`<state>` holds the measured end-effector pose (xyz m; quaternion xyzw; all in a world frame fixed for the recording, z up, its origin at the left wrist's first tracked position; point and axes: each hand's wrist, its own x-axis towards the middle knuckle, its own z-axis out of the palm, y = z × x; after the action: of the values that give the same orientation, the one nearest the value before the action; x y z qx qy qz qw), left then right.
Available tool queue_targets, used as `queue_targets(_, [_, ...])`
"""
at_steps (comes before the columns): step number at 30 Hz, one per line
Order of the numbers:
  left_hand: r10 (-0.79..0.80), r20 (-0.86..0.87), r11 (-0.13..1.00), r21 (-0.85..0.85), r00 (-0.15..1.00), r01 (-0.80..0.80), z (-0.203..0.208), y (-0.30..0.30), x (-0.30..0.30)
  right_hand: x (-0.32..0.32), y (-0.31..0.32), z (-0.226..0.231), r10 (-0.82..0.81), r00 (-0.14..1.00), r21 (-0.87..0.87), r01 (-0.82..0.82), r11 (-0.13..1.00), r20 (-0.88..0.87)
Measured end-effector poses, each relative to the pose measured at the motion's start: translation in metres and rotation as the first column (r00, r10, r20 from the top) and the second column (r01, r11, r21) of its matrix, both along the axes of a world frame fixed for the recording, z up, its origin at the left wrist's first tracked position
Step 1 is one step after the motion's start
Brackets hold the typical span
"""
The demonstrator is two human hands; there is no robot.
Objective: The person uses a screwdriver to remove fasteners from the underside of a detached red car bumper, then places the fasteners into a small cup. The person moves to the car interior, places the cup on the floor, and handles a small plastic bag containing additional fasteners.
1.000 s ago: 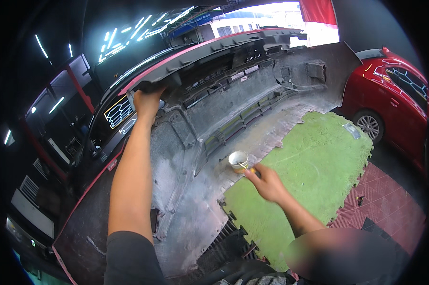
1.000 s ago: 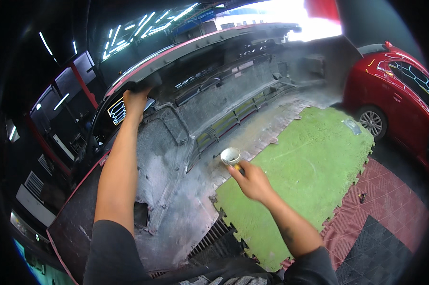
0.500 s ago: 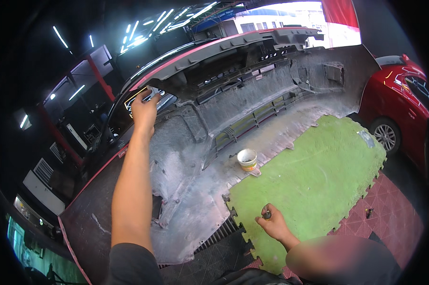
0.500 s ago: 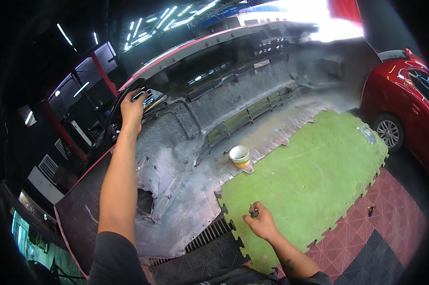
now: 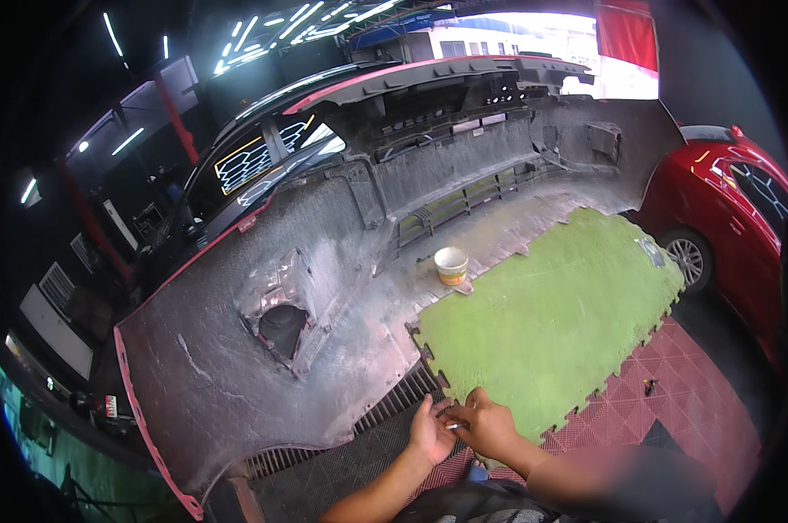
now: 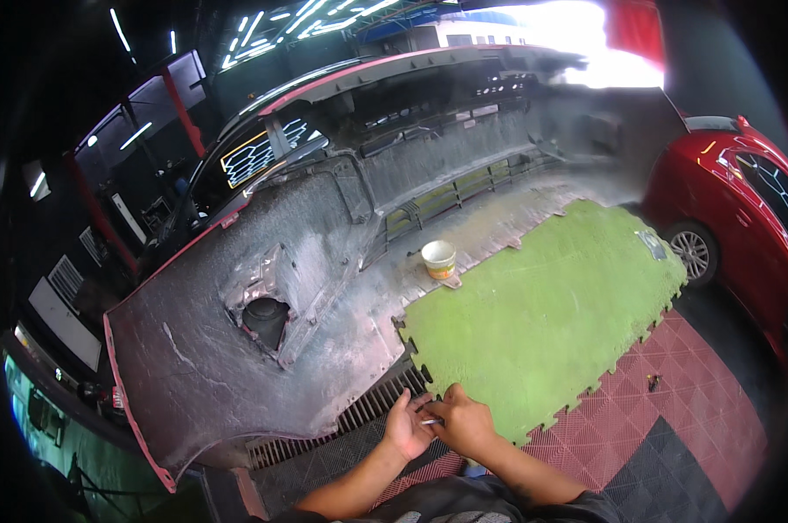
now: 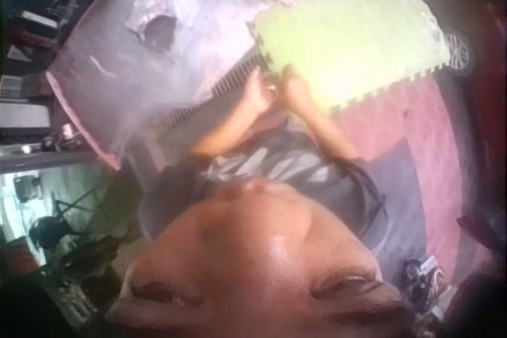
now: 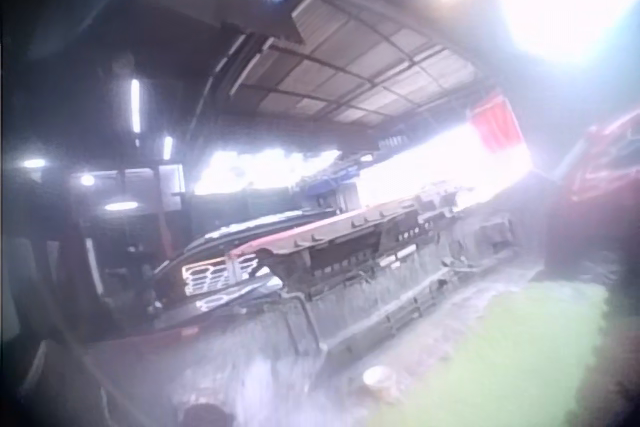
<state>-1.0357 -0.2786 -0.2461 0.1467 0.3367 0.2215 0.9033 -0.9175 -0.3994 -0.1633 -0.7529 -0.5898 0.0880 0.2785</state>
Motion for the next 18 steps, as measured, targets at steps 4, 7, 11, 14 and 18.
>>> queue_targets(4, [-0.118,0.035,0.993,0.01,0.992,0.118,-0.002,-0.026,-0.025,-0.02,-0.032,-0.012,0.03,0.998,0.013,-0.031,0.999,0.054])
queue_targets(7, [-0.104,0.064,0.994,0.022,0.993,0.103,0.008,-0.049,-0.032,-0.017,-0.05,-0.012,0.067,0.994,-0.022,-0.066,0.998,0.081])
queue_targets(11, [-0.033,0.039,0.999,0.01,0.999,0.033,0.025,-0.068,-0.037,-0.015,-0.058,0.002,0.174,0.982,0.054,-0.178,0.983,0.065])
queue_targets(14, [0.023,0.069,1.0,0.004,0.997,-0.024,0.045,-0.072,-0.033,-0.007,-0.06,0.002,0.215,0.976,0.166,-0.219,0.962,0.04])
queue_targets(18, [0.019,0.235,0.997,0.063,0.972,-0.035,0.021,-0.074,-0.005,0.032,-0.074,0.006,0.207,0.975,0.289,-0.176,0.941,-0.081])
